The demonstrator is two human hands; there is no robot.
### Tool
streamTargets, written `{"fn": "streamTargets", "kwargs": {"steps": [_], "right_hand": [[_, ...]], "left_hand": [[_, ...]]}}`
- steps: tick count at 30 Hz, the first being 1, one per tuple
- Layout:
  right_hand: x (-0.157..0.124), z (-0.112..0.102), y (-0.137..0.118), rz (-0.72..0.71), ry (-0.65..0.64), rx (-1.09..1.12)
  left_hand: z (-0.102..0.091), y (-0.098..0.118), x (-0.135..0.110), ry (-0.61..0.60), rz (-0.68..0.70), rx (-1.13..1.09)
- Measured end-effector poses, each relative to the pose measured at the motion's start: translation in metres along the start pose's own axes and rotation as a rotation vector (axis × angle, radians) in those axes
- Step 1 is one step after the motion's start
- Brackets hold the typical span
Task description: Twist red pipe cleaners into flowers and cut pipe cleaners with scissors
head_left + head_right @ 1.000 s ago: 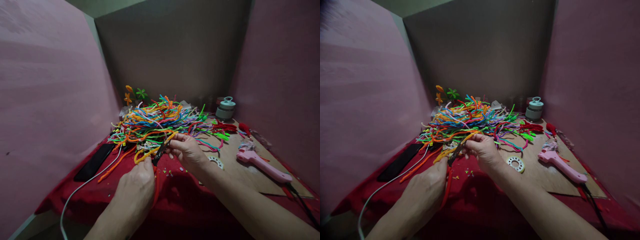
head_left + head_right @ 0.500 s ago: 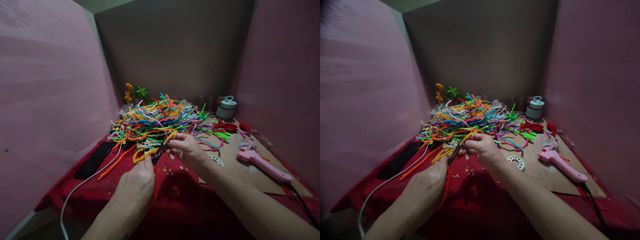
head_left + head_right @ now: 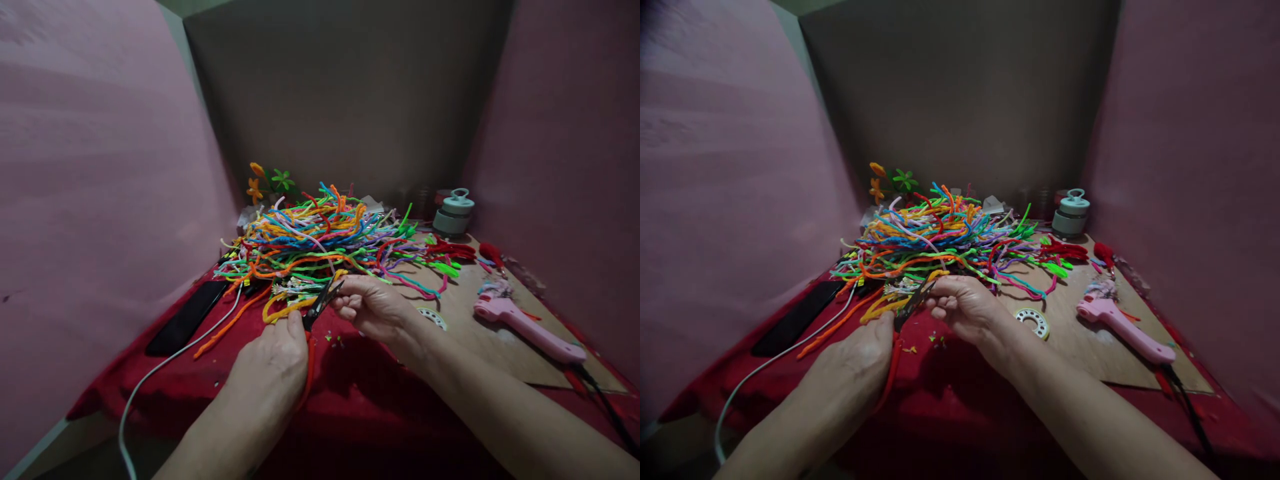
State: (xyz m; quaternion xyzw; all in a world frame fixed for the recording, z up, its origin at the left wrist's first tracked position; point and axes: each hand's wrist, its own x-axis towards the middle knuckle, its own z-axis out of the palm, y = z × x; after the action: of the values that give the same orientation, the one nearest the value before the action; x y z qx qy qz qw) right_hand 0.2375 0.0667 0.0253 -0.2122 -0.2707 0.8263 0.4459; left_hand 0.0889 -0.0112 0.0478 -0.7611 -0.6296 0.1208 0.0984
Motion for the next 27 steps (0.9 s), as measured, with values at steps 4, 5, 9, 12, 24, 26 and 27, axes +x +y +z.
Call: {"fn": "streamTargets", "kwargs": {"steps": [4,5,9,12,24,26,27], "right_hand": [[-0.001,0.000,-0.002,0.010,-0.033,-0.023],[-0.001,0.000,-0.002,-0.011,-0.045,-0.045],[-0.001,0.002,-0.003,-0.030,-0.072,-0.076],[-0.002,0.003,-0.004,0.050,-0.040,-0.032],[-0.006,0.002,-0.007,0.204,-0.114,0.030],[-0.006,0.003,-0.007,0.141,-0.119,-0.028],[-0.006,0.003,-0.008,0.104,-0.120,-0.050]], "left_hand": [[0.004,-0.004,0.001,0.031,0.039,-0.018],[0.005,-0.005,0.001,0.039,0.044,-0.021],[0.011,-0.007,0.000,0.077,0.052,-0.026],[0.014,-0.008,-0.002,0.107,0.062,-0.036],[0.013,-0.012,-0.005,0.158,0.088,-0.361],[0.011,-0.017,-0.009,0.196,0.157,-0.527],[0.009,-0.020,-0.011,0.199,0.191,-0.567]]}}
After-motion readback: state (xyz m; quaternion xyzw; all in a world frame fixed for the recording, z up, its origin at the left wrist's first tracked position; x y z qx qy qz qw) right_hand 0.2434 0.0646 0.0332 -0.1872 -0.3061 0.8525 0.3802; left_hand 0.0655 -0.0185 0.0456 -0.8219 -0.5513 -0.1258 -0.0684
